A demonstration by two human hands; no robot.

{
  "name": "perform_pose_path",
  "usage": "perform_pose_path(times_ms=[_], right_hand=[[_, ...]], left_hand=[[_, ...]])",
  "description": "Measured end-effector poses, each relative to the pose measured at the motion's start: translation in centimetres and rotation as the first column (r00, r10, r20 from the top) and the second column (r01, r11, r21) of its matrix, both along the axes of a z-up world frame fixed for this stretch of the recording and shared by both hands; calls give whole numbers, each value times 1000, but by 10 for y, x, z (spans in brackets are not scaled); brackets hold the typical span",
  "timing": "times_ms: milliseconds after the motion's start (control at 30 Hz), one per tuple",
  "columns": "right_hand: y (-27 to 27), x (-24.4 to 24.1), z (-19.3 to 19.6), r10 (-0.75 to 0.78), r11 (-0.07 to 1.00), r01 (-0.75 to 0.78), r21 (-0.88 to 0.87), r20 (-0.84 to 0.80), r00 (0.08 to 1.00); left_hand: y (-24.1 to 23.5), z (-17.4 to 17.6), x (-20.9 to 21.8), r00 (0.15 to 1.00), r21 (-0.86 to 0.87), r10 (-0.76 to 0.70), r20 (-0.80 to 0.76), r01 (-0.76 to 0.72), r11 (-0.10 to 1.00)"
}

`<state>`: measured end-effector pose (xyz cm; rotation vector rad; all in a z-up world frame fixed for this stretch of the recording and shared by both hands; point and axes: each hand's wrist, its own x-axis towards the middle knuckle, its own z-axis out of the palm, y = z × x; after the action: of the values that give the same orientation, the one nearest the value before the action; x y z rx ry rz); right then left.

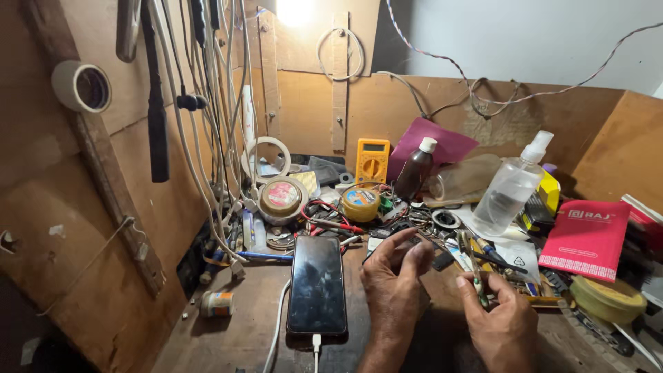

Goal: The person is repairing a small electronic device, likely a mobile phone, on a cluttered workbench. They use a small tool to manipulate internal components, repeatedly opening and closing the device casing to inspect the interior.

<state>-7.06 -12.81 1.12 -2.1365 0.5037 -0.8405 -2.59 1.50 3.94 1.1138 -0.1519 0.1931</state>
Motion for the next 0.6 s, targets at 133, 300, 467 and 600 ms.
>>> perform_pose_path(times_ms=[133, 300, 467, 600], right_hand=[[0, 0, 3, 10, 1000, -10, 9, 9, 1000], [-1, -1, 3, 55, 998, -56, 11, 71, 996], [6, -6, 13, -25, 999, 25, -31, -18, 1000], [-2, -10, 12, 32, 999, -30, -20, 104, 994]], left_hand=[[13, 21, -5, 995, 156, 91, 39, -96, 983], [24, 25, -10, 981, 748, 47, 186, -172, 641], [7, 17, -30, 986, 982, 124, 109, -126, 138], [1, 20, -31, 967, 926, 69, 247, -256, 277]])
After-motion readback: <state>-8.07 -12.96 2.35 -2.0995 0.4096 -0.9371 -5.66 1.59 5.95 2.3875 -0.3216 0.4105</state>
